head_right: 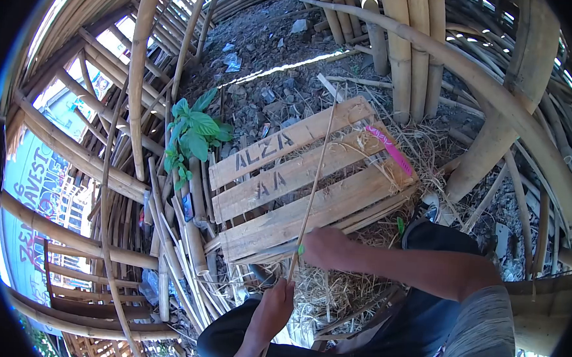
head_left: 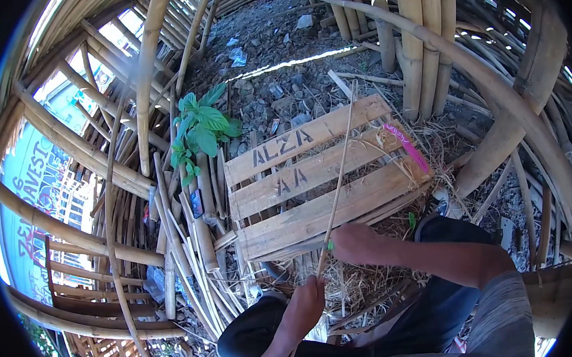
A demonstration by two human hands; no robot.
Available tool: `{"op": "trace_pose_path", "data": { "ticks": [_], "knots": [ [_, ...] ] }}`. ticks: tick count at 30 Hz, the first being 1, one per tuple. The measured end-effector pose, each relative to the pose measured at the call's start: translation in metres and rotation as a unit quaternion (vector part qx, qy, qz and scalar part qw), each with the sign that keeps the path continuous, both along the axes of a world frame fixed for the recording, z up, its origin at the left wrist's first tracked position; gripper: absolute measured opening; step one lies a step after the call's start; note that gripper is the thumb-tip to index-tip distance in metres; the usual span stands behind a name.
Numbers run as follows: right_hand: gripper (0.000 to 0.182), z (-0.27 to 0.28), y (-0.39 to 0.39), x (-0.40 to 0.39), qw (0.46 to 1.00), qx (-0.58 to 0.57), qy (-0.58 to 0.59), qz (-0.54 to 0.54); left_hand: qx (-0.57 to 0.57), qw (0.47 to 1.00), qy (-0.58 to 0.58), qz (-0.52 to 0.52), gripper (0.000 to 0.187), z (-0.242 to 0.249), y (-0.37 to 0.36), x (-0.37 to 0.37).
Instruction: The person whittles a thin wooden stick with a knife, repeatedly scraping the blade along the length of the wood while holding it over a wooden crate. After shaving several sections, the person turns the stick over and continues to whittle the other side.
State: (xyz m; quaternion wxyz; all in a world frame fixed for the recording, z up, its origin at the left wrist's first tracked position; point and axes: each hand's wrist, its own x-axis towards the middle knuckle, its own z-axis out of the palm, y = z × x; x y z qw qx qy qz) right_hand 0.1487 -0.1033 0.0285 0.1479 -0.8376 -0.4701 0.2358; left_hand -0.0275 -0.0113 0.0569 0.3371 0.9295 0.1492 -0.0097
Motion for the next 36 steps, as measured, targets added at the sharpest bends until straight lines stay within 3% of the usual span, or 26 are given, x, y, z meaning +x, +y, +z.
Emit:
{"op": "trace_pose_path", "data": {
  "ticks": [3, 6, 8, 9, 12, 14, 19, 24, 26, 28, 31, 36],
  "knots": [
    [0.02, -0.004, -0.006, -0.005, 0.998, 0.041, -0.035, 0.008, -0.026, 0.999, 0.026, 0.006, 0.025, 0.009, -0.004, -0.002],
    [0.022, -0.003, -0.009, 0.055, 0.993, 0.037, -0.067, -0.095, -0.062, 0.997, 0.033, 0.012, 0.027, 0.008, -0.007, 0.0],
    [0.021, -0.012, -0.008, 0.09, 0.974, 0.016, -0.051, -0.22, -0.071, 0.995, 0.062, 0.011, 0.029, 0.01, -0.008, 0.002],
    [0.021, -0.007, -0.009, 0.091, 0.972, 0.022, -0.053, -0.227, -0.066, 0.996, 0.058, 0.004, 0.029, 0.013, -0.007, 0.005],
    [0.023, -0.001, -0.009, 0.076, 0.979, 0.033, 0.023, -0.201, -0.059, 0.996, 0.062, 0.024, 0.03, 0.012, -0.003, 0.006],
    [0.024, -0.002, -0.006, 0.042, 0.997, 0.026, -0.002, -0.078, -0.081, 0.994, 0.064, 0.032, 0.03, 0.007, 0.004, 0.006],
    [0.022, 0.008, -0.016, -0.006, 0.999, 0.05, 0.015, 0.003, -0.179, 0.979, 0.085, 0.043, 0.031, -0.006, 0.011, 0.0],
    [0.021, -0.014, -0.013, 0.041, 0.992, 0.047, -0.079, -0.082, -0.149, 0.986, 0.068, 0.03, 0.03, -0.01, 0.003, 0.003],
    [0.021, -0.011, -0.015, 0.083, 0.982, 0.023, -0.031, -0.183, -0.133, 0.99, 0.05, 0.02, 0.03, -0.008, -0.003, 0.004],
    [0.022, -0.016, -0.022, 0.112, 0.966, 0.053, -0.095, -0.234, -0.104, 0.994, 0.02, -0.002, 0.031, -0.005, -0.009, 0.004],
    [0.024, -0.016, -0.024, 0.112, 0.958, 0.054, -0.055, -0.278, -0.131, 0.989, 0.066, 0.006, 0.031, -0.001, -0.005, 0.003],
    [0.027, -0.015, -0.01, 0.057, 0.981, 0.063, 0.062, -0.174, -0.287, 0.943, 0.142, 0.091, 0.033, -0.007, 0.012, 0.004]
  ]
}}
